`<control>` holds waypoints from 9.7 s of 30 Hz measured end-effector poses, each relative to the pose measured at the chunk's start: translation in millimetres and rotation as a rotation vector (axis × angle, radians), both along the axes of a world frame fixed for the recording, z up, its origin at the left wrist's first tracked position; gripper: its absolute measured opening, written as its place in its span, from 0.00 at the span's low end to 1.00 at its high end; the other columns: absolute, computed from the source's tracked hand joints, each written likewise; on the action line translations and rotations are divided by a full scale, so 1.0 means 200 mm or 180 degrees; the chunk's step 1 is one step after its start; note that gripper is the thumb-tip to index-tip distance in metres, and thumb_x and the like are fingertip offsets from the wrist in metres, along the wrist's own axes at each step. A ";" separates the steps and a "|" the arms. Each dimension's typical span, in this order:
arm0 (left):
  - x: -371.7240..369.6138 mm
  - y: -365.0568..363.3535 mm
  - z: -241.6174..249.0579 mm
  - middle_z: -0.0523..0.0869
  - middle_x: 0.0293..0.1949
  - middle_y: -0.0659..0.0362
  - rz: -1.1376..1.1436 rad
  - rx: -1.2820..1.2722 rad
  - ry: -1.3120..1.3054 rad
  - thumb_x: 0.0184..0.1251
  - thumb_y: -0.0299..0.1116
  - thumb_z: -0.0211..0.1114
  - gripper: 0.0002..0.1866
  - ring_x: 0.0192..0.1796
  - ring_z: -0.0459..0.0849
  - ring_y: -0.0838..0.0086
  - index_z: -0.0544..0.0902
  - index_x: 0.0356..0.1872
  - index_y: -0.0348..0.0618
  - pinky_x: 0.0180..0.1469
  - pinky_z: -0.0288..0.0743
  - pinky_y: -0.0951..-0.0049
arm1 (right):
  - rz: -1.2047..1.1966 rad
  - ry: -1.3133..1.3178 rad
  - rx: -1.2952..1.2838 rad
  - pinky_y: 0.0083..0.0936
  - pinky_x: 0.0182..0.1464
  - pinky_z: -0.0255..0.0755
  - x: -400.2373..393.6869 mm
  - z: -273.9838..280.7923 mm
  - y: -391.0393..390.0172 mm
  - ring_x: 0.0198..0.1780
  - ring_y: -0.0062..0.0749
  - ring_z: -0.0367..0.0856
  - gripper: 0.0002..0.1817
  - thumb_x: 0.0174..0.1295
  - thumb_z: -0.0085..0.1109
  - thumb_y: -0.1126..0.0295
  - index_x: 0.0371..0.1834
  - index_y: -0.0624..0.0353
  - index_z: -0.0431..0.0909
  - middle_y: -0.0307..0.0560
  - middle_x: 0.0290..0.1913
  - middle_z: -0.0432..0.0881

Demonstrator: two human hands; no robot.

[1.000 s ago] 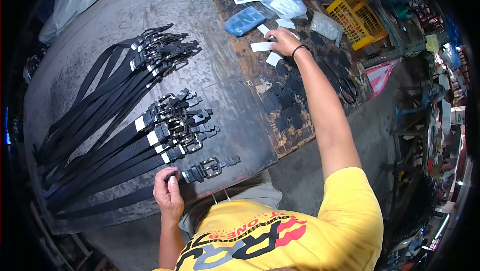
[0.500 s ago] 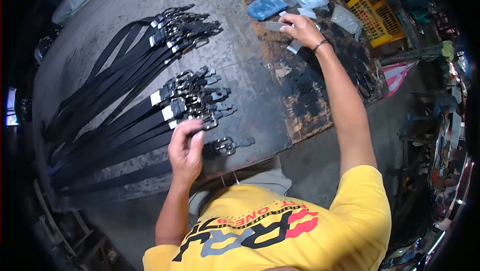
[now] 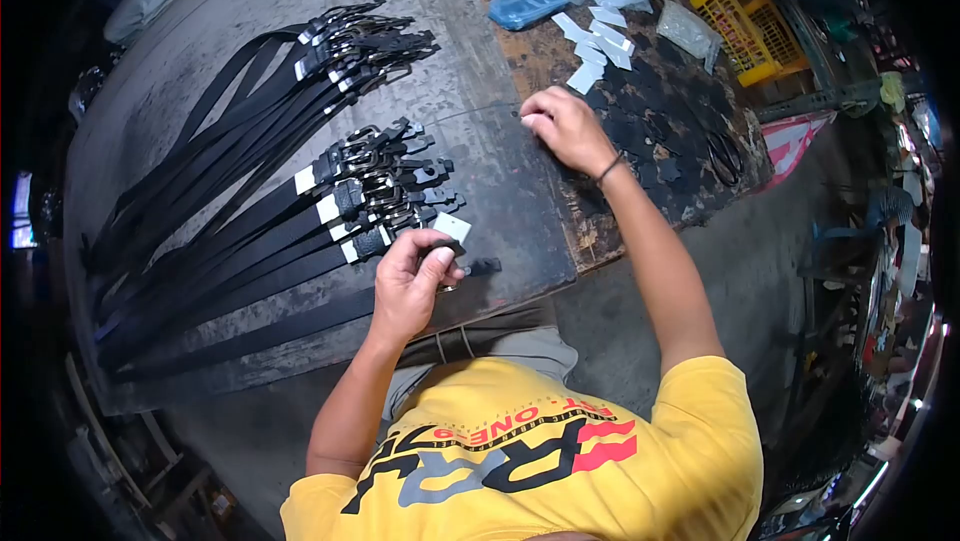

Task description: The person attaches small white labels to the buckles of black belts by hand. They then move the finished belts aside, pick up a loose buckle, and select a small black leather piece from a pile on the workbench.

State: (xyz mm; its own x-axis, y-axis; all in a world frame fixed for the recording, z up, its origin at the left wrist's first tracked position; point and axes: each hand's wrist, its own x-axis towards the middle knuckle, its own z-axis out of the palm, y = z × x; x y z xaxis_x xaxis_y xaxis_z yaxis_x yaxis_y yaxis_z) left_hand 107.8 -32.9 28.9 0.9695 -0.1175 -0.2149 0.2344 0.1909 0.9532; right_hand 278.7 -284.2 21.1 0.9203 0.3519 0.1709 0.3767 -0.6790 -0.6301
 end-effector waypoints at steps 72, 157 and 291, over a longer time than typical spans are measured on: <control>-0.50 0.09 -0.16 0.80 0.38 0.59 0.1653 -0.0055 -0.0794 0.69 0.27 0.60 0.09 0.36 0.81 0.81 0.72 0.45 0.37 0.34 0.82 0.76 | 0.0611 0.0501 0.0604 0.30 0.32 0.72 -1.03 0.11 0.74 0.29 0.40 0.79 0.05 0.61 0.58 0.75 0.37 0.63 0.74 0.52 0.30 0.78; -0.52 0.14 -0.12 0.83 0.37 0.62 0.0440 0.0129 -0.0442 0.72 0.33 0.57 0.13 0.42 0.79 0.80 0.78 0.50 0.36 0.45 0.75 0.76 | -0.0115 0.1558 0.1149 0.22 0.35 0.71 -1.18 0.10 0.57 0.33 0.23 0.79 0.08 0.56 0.63 0.71 0.35 0.63 0.81 0.41 0.31 0.81; -0.51 0.22 -0.10 0.78 0.42 0.61 -0.0028 0.0174 -0.1228 0.66 0.24 0.61 0.10 0.44 0.78 0.78 0.73 0.47 0.38 0.47 0.74 0.74 | 0.0192 0.2622 0.2071 0.15 0.34 0.68 -1.11 0.14 0.65 0.33 0.13 0.71 0.09 0.64 0.59 0.66 0.37 0.61 0.75 0.33 0.32 0.75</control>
